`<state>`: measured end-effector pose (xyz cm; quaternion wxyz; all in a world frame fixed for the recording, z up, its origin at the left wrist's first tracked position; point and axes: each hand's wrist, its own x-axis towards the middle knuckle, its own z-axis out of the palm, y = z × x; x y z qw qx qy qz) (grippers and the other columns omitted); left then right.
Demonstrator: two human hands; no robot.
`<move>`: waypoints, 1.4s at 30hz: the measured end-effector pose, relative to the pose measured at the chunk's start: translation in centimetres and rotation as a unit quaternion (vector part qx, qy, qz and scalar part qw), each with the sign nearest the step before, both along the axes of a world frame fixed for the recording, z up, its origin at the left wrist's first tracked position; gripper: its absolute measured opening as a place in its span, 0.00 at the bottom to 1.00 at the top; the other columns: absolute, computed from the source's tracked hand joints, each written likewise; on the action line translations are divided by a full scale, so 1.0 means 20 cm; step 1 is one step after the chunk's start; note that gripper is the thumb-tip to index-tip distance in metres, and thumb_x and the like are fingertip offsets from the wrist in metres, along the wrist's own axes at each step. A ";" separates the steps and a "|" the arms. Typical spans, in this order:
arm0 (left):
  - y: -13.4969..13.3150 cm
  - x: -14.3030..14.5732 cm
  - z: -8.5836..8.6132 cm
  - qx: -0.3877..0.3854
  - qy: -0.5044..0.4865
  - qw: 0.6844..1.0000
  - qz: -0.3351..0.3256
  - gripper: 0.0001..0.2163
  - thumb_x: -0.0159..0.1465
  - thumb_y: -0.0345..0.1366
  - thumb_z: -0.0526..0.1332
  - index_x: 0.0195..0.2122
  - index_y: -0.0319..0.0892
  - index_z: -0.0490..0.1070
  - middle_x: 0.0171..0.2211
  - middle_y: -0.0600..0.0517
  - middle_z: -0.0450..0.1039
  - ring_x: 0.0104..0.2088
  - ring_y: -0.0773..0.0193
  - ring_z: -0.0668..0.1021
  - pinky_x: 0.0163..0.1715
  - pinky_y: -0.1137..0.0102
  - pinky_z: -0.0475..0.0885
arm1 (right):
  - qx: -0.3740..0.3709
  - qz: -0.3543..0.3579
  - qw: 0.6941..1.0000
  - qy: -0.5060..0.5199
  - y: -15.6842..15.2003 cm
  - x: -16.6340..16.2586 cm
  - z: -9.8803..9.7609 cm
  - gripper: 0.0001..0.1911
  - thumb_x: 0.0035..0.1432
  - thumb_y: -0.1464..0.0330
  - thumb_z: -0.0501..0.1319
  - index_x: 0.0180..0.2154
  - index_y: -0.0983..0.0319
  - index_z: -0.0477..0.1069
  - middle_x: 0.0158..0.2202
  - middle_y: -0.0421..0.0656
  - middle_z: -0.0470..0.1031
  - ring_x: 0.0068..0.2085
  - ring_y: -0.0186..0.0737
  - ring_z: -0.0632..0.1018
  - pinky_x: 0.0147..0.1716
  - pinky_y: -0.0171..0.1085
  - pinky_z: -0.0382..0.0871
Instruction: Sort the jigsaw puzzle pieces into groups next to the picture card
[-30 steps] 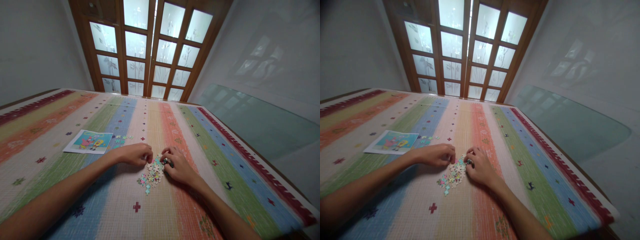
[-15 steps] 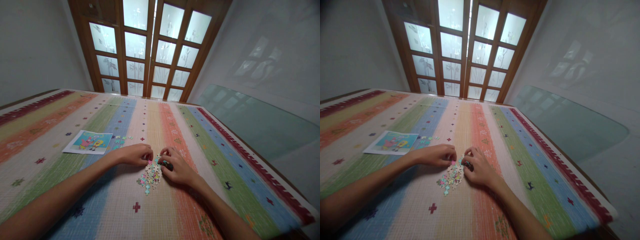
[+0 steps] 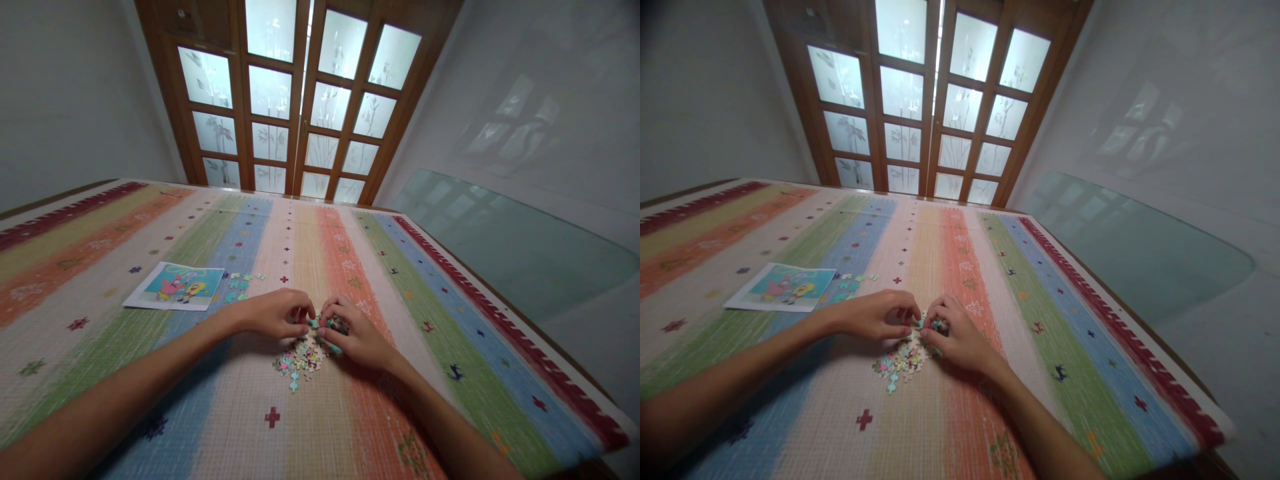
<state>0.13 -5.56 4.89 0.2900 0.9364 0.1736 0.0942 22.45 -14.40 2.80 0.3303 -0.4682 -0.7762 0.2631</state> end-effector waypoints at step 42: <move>0.40 -0.25 -0.18 0.191 -0.027 0.947 0.258 0.08 0.64 0.36 0.60 0.32 0.40 0.77 0.35 0.45 0.73 0.40 0.52 0.71 0.48 0.57 0.66 | 0.056 -0.135 0.985 -0.093 0.06 0.04 -0.09 0.06 0.62 0.69 0.64 0.40 0.60 0.80 0.44 0.49 0.76 0.49 0.50 0.75 0.51 0.49 0.69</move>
